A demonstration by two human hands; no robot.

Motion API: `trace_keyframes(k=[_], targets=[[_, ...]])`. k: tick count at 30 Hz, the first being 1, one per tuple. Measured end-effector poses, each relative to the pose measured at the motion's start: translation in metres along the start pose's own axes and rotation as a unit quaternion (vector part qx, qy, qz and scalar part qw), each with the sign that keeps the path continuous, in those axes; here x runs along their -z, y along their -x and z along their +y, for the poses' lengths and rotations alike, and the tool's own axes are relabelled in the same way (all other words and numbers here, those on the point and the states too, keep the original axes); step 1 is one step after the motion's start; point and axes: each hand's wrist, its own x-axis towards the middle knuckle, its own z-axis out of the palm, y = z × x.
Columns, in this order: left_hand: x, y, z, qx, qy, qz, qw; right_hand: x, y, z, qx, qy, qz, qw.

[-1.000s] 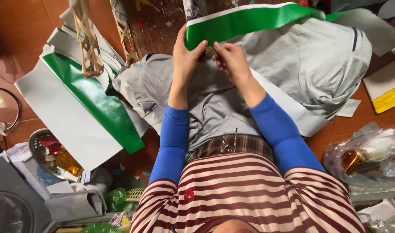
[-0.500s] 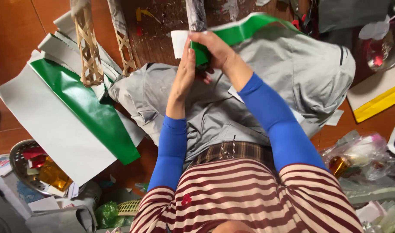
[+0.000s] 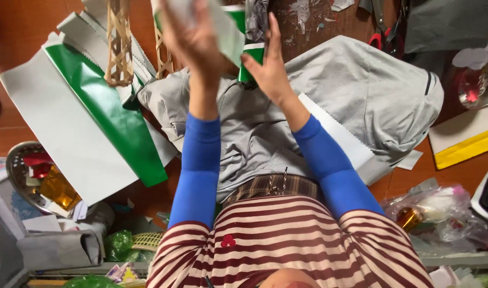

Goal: The recorder is decorating a paper-mache giraffe figure by gluing green and black paper onto its frame.

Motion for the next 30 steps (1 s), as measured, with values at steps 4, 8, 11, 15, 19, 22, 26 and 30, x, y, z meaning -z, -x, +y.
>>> trace_keyframes(k=[4,8,11,15,19,22,26,30], targets=[[-0.094,0.040,0.005,-0.135,-0.104,-0.130,0.977,0.015,0.032,0.033,0.074,0.373,-0.013,0.925],[-0.116,0.058,0.061,-0.239,-0.176,-0.379,0.877,0.026,0.032,0.053,-0.046,0.061,0.080,0.994],[-0.085,0.063,0.048,-0.193,-0.137,-0.339,0.911,0.030,0.037,0.065,-0.158,-0.218,0.149,0.951],[-0.031,0.065,-0.005,-0.074,-0.271,-0.208,0.937,0.025,0.036,0.088,-0.210,-0.408,0.217,0.861],[-0.020,0.065,-0.024,0.261,-0.028,-0.345,0.901,0.028,0.041,0.141,-0.275,-0.470,0.211,0.812],[-0.026,0.068,-0.019,0.244,-0.039,-0.342,0.907,0.030,0.038,0.143,-0.335,-0.534,0.145,0.763],[-0.027,0.072,-0.026,0.254,-0.140,-0.324,0.901,0.031,0.059,0.127,-0.400,-0.453,0.182,0.776],[-0.031,0.074,-0.034,0.241,-0.215,-0.331,0.887,0.039,0.054,0.081,-0.183,-0.035,0.153,0.971]])
